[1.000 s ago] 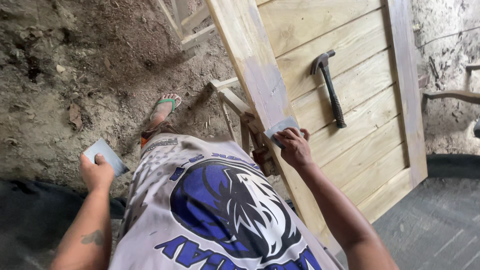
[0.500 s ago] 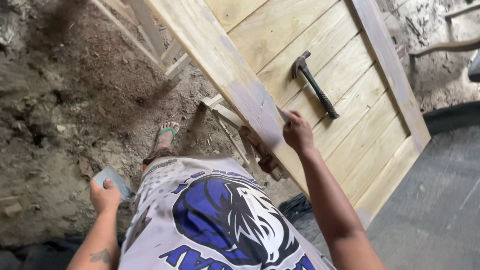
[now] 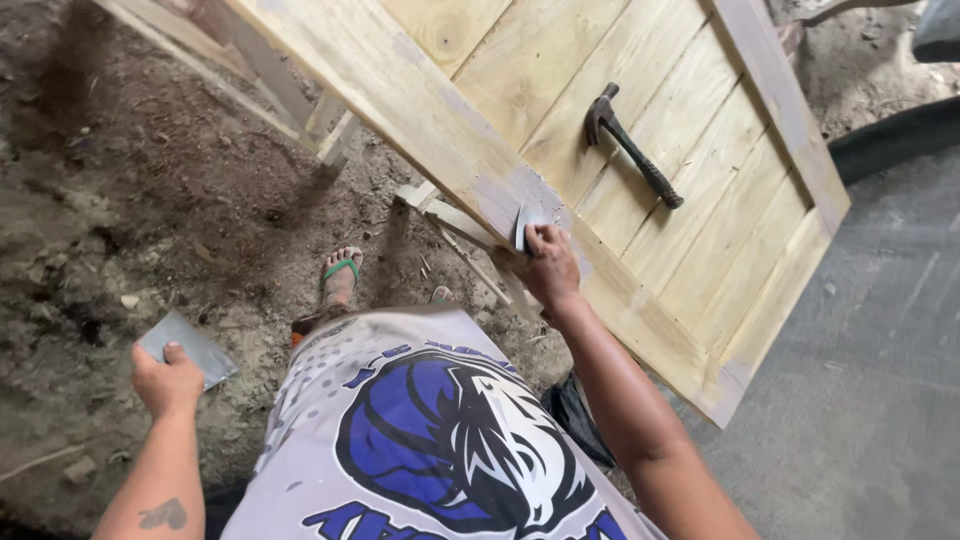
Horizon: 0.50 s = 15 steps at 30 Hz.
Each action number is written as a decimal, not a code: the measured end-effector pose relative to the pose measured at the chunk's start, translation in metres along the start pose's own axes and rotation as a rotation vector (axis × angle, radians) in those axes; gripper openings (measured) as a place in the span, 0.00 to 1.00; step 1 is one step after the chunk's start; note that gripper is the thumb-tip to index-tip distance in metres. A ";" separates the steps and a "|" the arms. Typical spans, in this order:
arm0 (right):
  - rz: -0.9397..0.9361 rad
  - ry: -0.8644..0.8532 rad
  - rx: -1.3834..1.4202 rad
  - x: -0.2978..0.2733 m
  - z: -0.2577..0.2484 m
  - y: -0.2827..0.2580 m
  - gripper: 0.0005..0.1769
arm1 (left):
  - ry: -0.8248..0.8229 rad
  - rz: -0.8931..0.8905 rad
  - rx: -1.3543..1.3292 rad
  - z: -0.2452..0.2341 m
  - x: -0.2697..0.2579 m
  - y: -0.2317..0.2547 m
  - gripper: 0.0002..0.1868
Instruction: The person applies filler to the seams and edges of a wooden door using a putty knife and a scraper, picking up more material from a container as needed.
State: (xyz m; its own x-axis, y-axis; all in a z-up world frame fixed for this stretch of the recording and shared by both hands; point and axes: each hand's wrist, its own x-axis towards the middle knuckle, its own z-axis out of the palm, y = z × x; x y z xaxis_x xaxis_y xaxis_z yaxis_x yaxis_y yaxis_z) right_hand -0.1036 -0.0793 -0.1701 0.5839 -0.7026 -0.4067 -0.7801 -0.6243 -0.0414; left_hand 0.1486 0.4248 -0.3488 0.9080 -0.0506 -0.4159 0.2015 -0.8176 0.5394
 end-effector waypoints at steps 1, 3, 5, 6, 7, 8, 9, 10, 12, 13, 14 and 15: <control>-0.036 0.017 0.025 -0.007 -0.002 0.002 0.32 | -0.019 -0.027 -0.001 -0.001 0.009 0.000 0.19; -0.023 -0.001 0.121 -0.017 -0.001 0.018 0.25 | -0.037 -0.036 0.015 -0.003 0.015 -0.003 0.18; 0.084 -0.045 0.266 -0.016 -0.001 0.049 0.25 | -0.032 0.024 0.037 0.001 0.028 -0.001 0.19; 0.046 0.084 0.257 -0.011 0.000 0.065 0.26 | -0.033 0.027 0.024 0.002 0.031 0.000 0.19; 0.007 0.213 0.247 -0.006 0.002 0.079 0.27 | -0.034 0.029 0.011 0.004 0.036 0.004 0.19; 0.110 0.185 0.190 -0.002 0.004 0.091 0.25 | -0.039 0.036 0.004 0.003 0.040 0.004 0.18; 0.212 0.157 0.131 0.009 0.005 0.101 0.22 | -0.038 0.046 -0.001 0.002 0.041 0.003 0.18; 0.316 0.133 0.075 0.021 0.006 0.105 0.19 | -0.036 0.060 -0.008 0.003 0.045 0.005 0.18; 0.437 0.074 0.194 0.043 0.013 0.093 0.14 | -0.033 0.064 -0.023 0.000 0.051 0.005 0.17; 0.496 0.042 0.254 0.050 0.017 0.082 0.13 | -0.033 0.053 -0.032 -0.002 0.052 0.006 0.16; 0.487 0.063 0.255 0.060 0.022 0.070 0.12 | -0.026 0.048 -0.048 0.000 0.058 0.011 0.16; 0.479 0.083 0.255 0.069 0.023 0.058 0.12 | -0.019 0.051 -0.108 0.001 0.064 0.016 0.15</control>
State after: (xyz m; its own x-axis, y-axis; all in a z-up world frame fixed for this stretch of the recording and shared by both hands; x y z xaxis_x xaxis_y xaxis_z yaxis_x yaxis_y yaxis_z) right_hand -0.1139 -0.1565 -0.2217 0.1579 -0.9189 -0.3615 -0.9867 -0.1327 -0.0936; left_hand 0.2092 0.4076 -0.3673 0.9113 -0.1025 -0.3987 0.1943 -0.7468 0.6361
